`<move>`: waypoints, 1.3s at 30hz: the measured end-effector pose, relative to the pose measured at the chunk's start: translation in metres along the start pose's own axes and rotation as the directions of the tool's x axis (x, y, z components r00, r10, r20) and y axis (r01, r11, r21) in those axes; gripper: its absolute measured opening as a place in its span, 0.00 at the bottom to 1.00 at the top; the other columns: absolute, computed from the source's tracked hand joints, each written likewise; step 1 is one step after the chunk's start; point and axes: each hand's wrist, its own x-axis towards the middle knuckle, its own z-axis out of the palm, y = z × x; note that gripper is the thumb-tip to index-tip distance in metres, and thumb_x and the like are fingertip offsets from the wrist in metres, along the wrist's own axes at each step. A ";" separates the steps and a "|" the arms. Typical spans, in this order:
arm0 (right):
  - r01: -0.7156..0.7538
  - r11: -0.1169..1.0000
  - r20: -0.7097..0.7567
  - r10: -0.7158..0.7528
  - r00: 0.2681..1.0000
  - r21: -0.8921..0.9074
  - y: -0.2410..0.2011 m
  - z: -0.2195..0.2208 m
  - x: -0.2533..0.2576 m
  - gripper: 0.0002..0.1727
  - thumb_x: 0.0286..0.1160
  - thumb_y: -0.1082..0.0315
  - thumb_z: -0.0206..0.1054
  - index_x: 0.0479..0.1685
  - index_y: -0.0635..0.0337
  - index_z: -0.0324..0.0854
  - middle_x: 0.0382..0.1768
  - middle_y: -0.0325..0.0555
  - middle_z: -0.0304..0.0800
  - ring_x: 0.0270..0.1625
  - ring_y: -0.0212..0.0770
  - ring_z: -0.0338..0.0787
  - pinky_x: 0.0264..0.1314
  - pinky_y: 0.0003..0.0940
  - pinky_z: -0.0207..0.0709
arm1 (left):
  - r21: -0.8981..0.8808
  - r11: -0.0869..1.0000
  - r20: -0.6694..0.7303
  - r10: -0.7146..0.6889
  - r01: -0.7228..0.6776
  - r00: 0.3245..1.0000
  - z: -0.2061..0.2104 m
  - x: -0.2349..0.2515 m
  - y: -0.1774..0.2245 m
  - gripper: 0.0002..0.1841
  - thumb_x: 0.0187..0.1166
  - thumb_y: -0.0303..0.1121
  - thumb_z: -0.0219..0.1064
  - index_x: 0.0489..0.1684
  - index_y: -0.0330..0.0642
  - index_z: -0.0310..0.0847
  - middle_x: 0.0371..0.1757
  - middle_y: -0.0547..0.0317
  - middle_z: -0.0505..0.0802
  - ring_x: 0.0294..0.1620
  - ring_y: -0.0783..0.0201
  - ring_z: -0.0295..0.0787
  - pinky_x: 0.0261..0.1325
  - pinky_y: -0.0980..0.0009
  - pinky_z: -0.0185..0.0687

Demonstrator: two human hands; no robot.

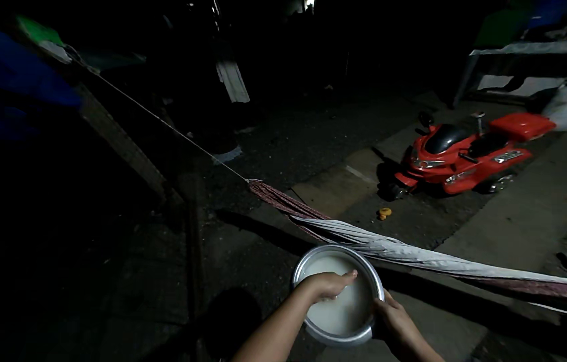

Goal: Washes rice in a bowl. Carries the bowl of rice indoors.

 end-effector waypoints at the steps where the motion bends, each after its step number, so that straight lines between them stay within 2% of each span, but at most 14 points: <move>1: 0.001 1.000 -0.003 -0.001 1.000 -0.021 -0.002 0.002 0.000 0.28 0.89 0.71 0.51 0.89 0.49 0.59 0.45 0.63 0.88 0.36 0.57 0.93 0.32 0.56 0.88 | -0.074 0.995 -0.071 0.064 -0.069 0.995 -0.002 0.002 -0.008 0.42 0.85 0.70 0.40 0.77 0.42 0.76 0.68 0.39 0.86 0.65 0.46 0.85 0.68 0.44 0.75; 4: 0.016 0.991 0.004 -0.016 1.000 -0.132 -0.012 0.011 0.001 0.30 0.86 0.73 0.55 0.88 0.50 0.62 0.48 0.63 0.88 0.37 0.57 0.93 0.33 0.55 0.89 | -0.259 0.886 -0.547 0.193 -0.384 0.815 -0.009 0.013 -0.048 0.23 0.92 0.44 0.54 0.66 0.32 0.82 0.60 0.41 0.90 0.60 0.53 0.89 0.68 0.56 0.81; 6: 0.040 0.975 0.022 -0.036 0.999 -0.219 -0.019 0.021 0.004 0.30 0.84 0.74 0.58 0.87 0.50 0.64 0.48 0.61 0.88 0.37 0.55 0.93 0.32 0.53 0.89 | -0.311 0.836 -0.779 0.049 -0.452 0.626 -0.011 0.024 -0.084 0.19 0.91 0.37 0.55 0.64 0.31 0.82 0.62 0.39 0.89 0.65 0.49 0.86 0.72 0.53 0.78; 7: 0.053 0.963 0.038 -0.045 0.998 -0.263 -0.021 0.026 0.006 0.30 0.83 0.74 0.59 0.86 0.51 0.65 0.50 0.61 0.89 0.39 0.55 0.94 0.34 0.54 0.90 | -0.418 0.776 -0.801 -0.068 -0.473 0.595 -0.007 0.030 -0.102 0.19 0.92 0.37 0.54 0.66 0.31 0.81 0.63 0.37 0.88 0.67 0.48 0.84 0.73 0.51 0.76; 10: 0.100 0.906 0.099 -0.064 0.993 -0.412 -0.027 0.043 0.015 0.29 0.83 0.72 0.62 0.85 0.51 0.68 0.58 0.61 0.88 0.48 0.55 0.93 0.45 0.55 0.89 | -0.798 0.329 -0.600 -0.363 -0.504 0.713 0.011 0.039 -0.141 0.24 0.95 0.43 0.49 0.65 0.31 0.81 0.62 0.38 0.89 0.63 0.47 0.85 0.65 0.48 0.80; 13: 0.164 0.814 0.165 -0.086 0.983 -0.557 -0.029 0.066 0.023 0.30 0.82 0.69 0.64 0.85 0.51 0.69 0.61 0.58 0.88 0.56 0.53 0.92 0.55 0.55 0.87 | -0.860 -0.038 -0.451 -0.408 -0.509 0.793 0.022 0.045 -0.171 0.27 0.94 0.50 0.46 0.69 0.35 0.78 0.62 0.38 0.88 0.61 0.46 0.87 0.61 0.43 0.82; 19: 0.258 0.714 0.268 -0.102 0.958 -0.651 -0.030 0.111 0.019 0.30 0.82 0.69 0.63 0.86 0.53 0.68 0.66 0.58 0.86 0.63 0.53 0.89 0.65 0.54 0.82 | -0.824 -0.165 -0.425 -0.455 -0.543 0.783 0.013 0.028 -0.200 0.27 0.94 0.49 0.44 0.74 0.37 0.73 0.68 0.39 0.85 0.64 0.47 0.83 0.64 0.44 0.79; 23: 0.195 0.821 0.255 -0.062 0.965 -0.537 -0.023 0.109 0.027 0.28 0.84 0.70 0.63 0.84 0.54 0.69 0.62 0.58 0.87 0.56 0.50 0.91 0.56 0.51 0.86 | -0.778 -0.212 -0.473 -0.423 -0.592 0.773 -0.003 0.011 -0.203 0.19 0.91 0.44 0.51 0.61 0.37 0.78 0.51 0.44 0.89 0.49 0.52 0.88 0.50 0.50 0.85; 26: 0.096 0.918 0.211 -0.014 0.977 -0.385 -0.017 0.102 0.023 0.27 0.85 0.72 0.60 0.83 0.54 0.68 0.52 0.58 0.88 0.43 0.50 0.92 0.41 0.50 0.88 | -0.757 -0.010 -0.574 -0.468 -0.654 0.672 -0.022 0.003 -0.199 0.20 0.94 0.39 0.50 0.70 0.32 0.74 0.62 0.41 0.86 0.58 0.53 0.84 0.59 0.53 0.81; 29: 0.062 0.957 0.208 -0.002 0.978 -0.284 -0.008 0.095 0.022 0.28 0.85 0.72 0.58 0.85 0.53 0.65 0.45 0.57 0.87 0.35 0.48 0.90 0.33 0.47 0.86 | -0.550 0.530 -0.835 -0.356 -0.646 0.419 -0.042 -0.012 -0.182 0.21 0.95 0.36 0.49 0.63 0.25 0.80 0.58 0.39 0.89 0.59 0.54 0.85 0.67 0.60 0.79; 31: 0.052 0.970 0.196 -0.004 0.980 -0.239 -0.005 0.091 0.023 0.28 0.85 0.73 0.58 0.84 0.54 0.65 0.46 0.57 0.87 0.36 0.48 0.90 0.34 0.46 0.86 | -0.318 0.779 -0.922 -0.122 -0.541 0.367 -0.047 -0.022 -0.169 0.18 0.92 0.35 0.54 0.57 0.30 0.86 0.55 0.42 0.92 0.59 0.54 0.90 0.68 0.58 0.82; 34: 0.029 0.981 0.169 0.003 0.986 -0.191 -0.006 0.086 0.021 0.28 0.85 0.73 0.57 0.85 0.53 0.64 0.44 0.56 0.87 0.34 0.47 0.90 0.32 0.46 0.86 | -0.052 0.971 -0.722 0.125 -0.233 0.680 -0.039 -0.040 -0.137 0.22 0.93 0.39 0.50 0.75 0.35 0.78 0.72 0.41 0.86 0.76 0.51 0.80 0.82 0.55 0.70; 36: 0.023 0.984 0.158 0.006 0.987 -0.178 -0.008 0.083 0.019 0.29 0.86 0.73 0.56 0.86 0.53 0.62 0.44 0.57 0.86 0.34 0.48 0.90 0.31 0.46 0.86 | 0.183 0.983 -0.482 0.090 -0.001 0.871 -0.025 -0.039 -0.116 0.34 0.93 0.45 0.48 0.92 0.31 0.51 0.90 0.33 0.63 0.93 0.42 0.54 0.93 0.50 0.49; 39: 0.023 0.985 0.136 0.001 0.991 -0.170 -0.008 0.077 0.016 0.28 0.86 0.73 0.55 0.86 0.53 0.63 0.47 0.58 0.87 0.36 0.49 0.91 0.33 0.47 0.87 | 0.250 0.954 -0.397 -0.054 0.164 0.916 -0.003 -0.019 -0.096 0.48 0.88 0.58 0.51 0.94 0.29 0.30 0.95 0.30 0.40 0.96 0.36 0.31 0.94 0.44 0.34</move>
